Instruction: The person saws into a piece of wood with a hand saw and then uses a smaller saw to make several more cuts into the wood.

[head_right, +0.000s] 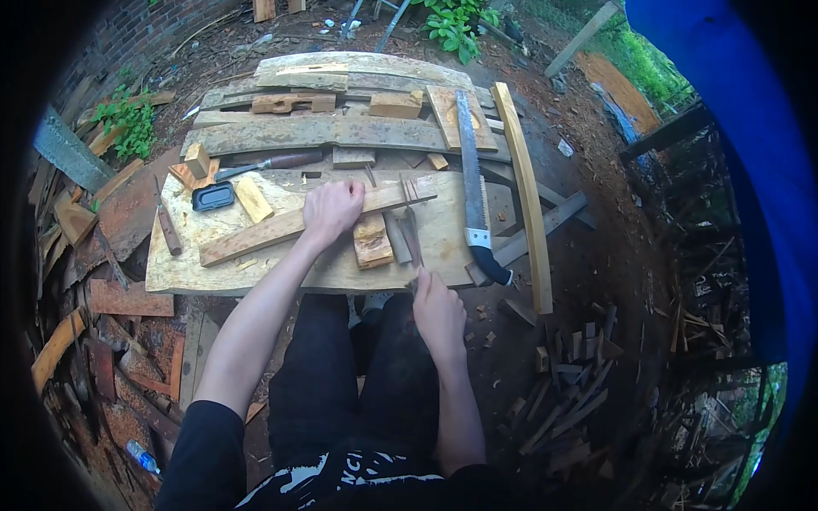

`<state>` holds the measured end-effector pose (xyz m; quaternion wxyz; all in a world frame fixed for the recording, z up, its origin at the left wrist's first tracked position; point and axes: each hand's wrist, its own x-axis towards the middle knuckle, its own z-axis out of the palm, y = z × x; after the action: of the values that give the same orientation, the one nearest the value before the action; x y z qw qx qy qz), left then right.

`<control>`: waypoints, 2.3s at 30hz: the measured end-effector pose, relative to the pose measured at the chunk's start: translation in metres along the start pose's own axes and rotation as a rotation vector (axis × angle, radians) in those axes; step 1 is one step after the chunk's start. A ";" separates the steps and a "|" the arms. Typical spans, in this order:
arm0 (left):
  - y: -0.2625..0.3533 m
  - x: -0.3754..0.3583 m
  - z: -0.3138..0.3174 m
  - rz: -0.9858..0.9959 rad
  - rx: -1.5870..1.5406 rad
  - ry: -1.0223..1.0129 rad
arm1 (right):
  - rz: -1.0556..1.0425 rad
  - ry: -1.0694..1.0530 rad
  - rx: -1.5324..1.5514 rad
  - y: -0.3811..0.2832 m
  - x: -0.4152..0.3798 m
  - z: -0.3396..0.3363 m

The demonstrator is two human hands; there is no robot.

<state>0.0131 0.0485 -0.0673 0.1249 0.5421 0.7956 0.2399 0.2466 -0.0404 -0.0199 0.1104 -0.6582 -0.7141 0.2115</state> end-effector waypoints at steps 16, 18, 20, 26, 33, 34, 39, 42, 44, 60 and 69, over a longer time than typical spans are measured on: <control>0.000 -0.002 -0.004 -0.014 -0.014 0.001 | -0.069 0.002 -0.033 -0.012 0.064 0.018; 0.000 -0.003 -0.004 -0.009 -0.028 -0.001 | -0.040 -0.005 -0.014 0.006 0.025 0.014; -0.001 -0.002 -0.003 -0.002 -0.035 -0.001 | 0.039 -0.052 -0.014 0.010 -0.007 0.000; 0.000 -0.003 -0.001 0.034 -0.026 0.023 | 0.020 -0.028 -0.020 -0.004 0.018 0.008; 0.000 -0.003 -0.003 0.028 -0.010 0.020 | -0.067 0.040 -0.072 -0.036 0.103 0.024; -0.001 -0.002 -0.003 0.031 -0.005 0.028 | -0.071 0.042 -0.071 -0.035 0.098 0.024; -0.005 0.000 0.003 0.025 -0.012 0.013 | -0.034 0.021 0.052 -0.002 0.032 0.020; -0.002 0.000 0.003 0.018 -0.015 0.019 | 0.094 -0.031 -0.022 0.009 -0.009 0.010; -0.002 -0.003 -0.001 0.008 -0.006 0.016 | 0.062 -0.017 -0.008 0.007 -0.005 0.007; -0.002 -0.003 -0.001 0.011 -0.011 0.020 | -0.019 0.030 0.036 0.005 0.023 0.022; 0.000 -0.002 -0.003 0.041 -0.001 0.009 | -0.094 0.072 0.017 -0.007 0.060 0.025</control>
<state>0.0131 0.0458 -0.0650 0.1166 0.5569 0.7848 0.2455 0.2228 0.0147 -0.0459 0.1515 -0.6301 -0.7380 0.1883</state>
